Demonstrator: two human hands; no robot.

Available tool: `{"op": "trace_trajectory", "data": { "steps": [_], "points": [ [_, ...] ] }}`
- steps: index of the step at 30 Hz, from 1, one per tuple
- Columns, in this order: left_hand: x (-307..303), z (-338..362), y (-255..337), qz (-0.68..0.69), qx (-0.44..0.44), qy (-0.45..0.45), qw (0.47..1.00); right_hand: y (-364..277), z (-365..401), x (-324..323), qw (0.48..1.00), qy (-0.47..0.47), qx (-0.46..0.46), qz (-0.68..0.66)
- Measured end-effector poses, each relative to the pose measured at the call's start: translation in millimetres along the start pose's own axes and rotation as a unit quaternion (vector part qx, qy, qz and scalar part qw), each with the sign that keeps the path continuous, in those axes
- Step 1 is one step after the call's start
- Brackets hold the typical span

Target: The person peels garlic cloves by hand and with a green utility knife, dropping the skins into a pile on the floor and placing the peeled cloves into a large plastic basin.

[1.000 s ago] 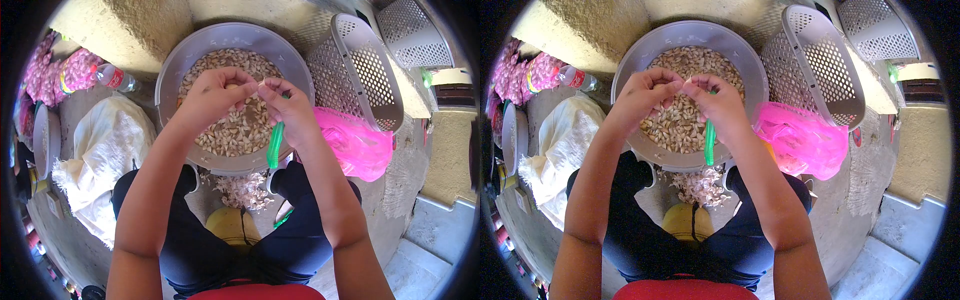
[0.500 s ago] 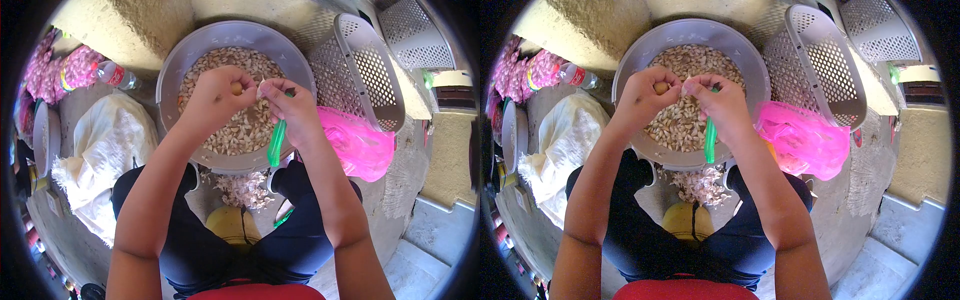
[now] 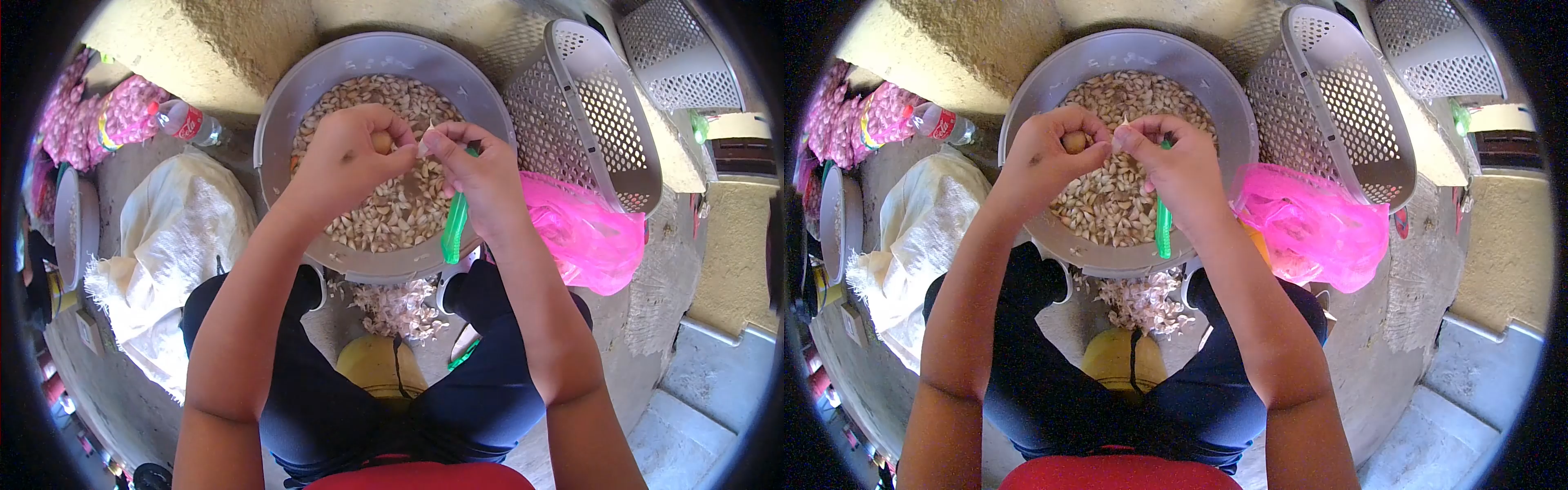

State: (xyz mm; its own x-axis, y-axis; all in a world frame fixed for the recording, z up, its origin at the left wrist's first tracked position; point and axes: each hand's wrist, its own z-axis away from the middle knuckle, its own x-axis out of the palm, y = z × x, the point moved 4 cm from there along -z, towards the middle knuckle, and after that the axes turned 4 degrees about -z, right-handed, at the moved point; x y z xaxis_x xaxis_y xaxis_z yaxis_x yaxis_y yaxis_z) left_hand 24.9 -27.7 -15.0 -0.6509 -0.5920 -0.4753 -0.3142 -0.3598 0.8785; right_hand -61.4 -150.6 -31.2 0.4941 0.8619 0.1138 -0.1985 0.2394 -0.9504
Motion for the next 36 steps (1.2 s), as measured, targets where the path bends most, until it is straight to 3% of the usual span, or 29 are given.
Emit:
{"op": "trace_trajectory", "data": {
  "steps": [5, 8, 11, 14, 17, 20, 26, 36],
  "points": [
    [1, 0, 2, 0.001, -0.022, -0.026, 0.999, 2, 2, 4, 0.999, -0.021, 0.024, -0.018],
    [5, -1, -3, 0.031, -0.013, -0.024, 0.999, 7, 3, 5, 0.995, -0.025, 0.069, -0.069],
    [3, 0, 4, 0.028, -0.007, -0.014, 0.999, 12, 3, 7, 0.971, -0.086, 0.132, -0.179],
    [1, 1, 6, 0.06, -0.053, -0.026, 0.996, 11, 4, 7, 0.953, -0.081, 0.167, -0.238],
    [-1, 0, 6, 0.054, -0.029, 0.011, 0.998, 12, -3, -1, 0.946, -0.079, 0.163, -0.267],
    [4, 0, 7, 0.022, 0.083, -0.002, 0.996, 12, -2, -2, 0.937, -0.072, 0.177, -0.292],
    [4, 2, 12, 0.055, 0.049, 0.023, 0.997, 12, 0, 0, 0.936, -0.08, 0.187, -0.288],
    [2, 5, 19, -0.09, 0.163, 0.05, 0.981, 15, 3, 3, 0.953, -0.04, 0.178, -0.243]
  ]
}}
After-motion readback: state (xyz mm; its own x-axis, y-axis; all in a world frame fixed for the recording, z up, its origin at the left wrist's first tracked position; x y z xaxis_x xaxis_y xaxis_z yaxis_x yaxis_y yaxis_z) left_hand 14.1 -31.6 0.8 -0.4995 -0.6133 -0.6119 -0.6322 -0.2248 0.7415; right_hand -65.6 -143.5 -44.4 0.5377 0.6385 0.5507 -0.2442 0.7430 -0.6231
